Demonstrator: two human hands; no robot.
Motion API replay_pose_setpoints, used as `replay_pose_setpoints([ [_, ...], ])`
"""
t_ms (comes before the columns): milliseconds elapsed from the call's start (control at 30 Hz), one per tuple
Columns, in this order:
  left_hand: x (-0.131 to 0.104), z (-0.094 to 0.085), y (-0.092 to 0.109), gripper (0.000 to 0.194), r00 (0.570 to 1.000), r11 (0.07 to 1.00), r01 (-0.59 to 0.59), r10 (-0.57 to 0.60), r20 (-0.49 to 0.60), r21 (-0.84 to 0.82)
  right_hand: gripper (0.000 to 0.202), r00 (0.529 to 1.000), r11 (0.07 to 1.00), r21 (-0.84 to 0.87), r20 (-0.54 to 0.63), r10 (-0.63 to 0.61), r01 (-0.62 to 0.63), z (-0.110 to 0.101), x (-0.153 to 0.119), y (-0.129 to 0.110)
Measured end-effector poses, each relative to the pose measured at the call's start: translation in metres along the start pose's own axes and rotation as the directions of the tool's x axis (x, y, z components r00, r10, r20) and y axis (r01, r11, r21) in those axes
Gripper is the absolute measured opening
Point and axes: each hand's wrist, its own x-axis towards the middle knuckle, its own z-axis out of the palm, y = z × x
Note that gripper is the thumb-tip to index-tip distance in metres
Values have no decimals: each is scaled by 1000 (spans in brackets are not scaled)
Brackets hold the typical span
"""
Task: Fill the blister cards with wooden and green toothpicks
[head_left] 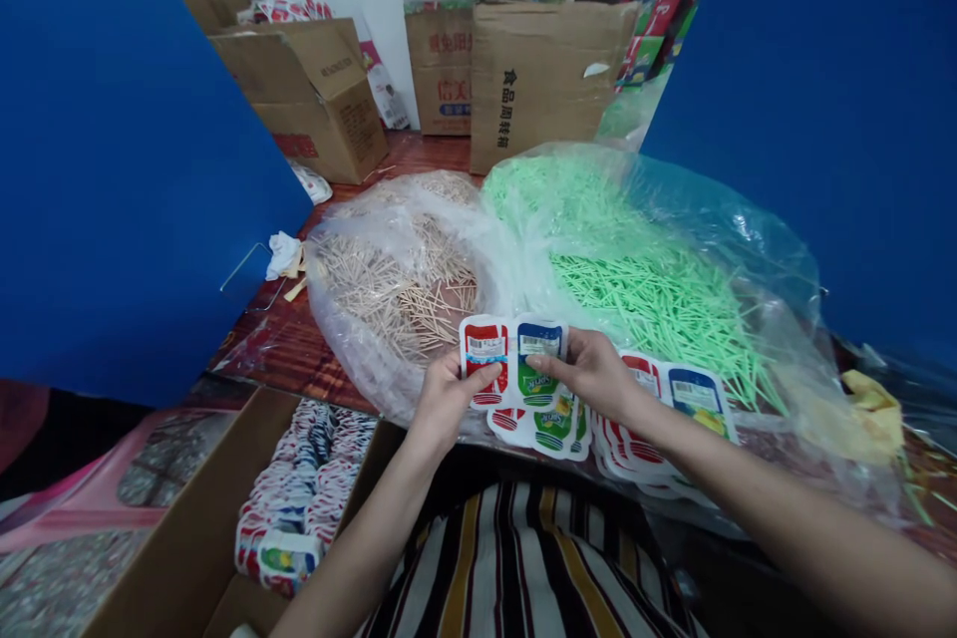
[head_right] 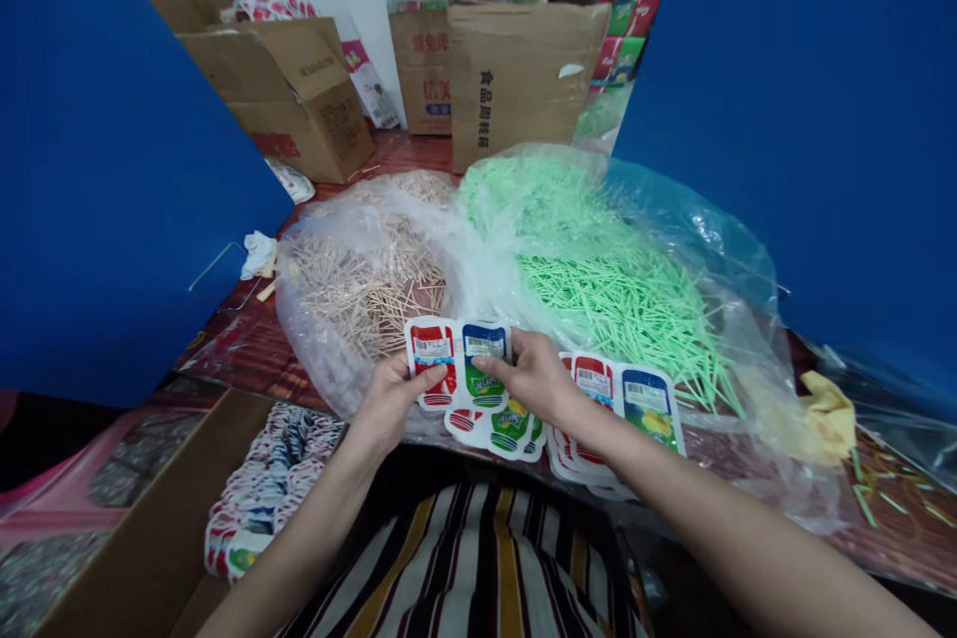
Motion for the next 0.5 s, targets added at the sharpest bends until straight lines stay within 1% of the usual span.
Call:
replay_pose_setpoints([
  [100,0,3,0,27,999,999,-49,49,-21,-9,30,998,999,-21,-57,-38,37,2,-3,-1],
  [167,1,7,1,27,997,997,-70,69,-34,-17,30,993,997,9,-91,-72,73,2,-6,-2],
  [267,0,12,0,29,998,998,-54,53,-45,-16,31,991,991,78,-91,-97,105,0,-12,-3],
  [367,-2,16,-2,29,1000,1000,-29,29,-9,9,43,995,979,183,-54,-85,94,-5,-22,-4],
  [400,-3,17,-3,28,1000,1000,-22,21,15,21,49,995,973,212,-59,-78,89,-7,-27,-5],
  [500,-5,23,-10,28,995,998,1,-7,99,64,59,985,973,207,-157,-74,105,-10,-44,-5],
])
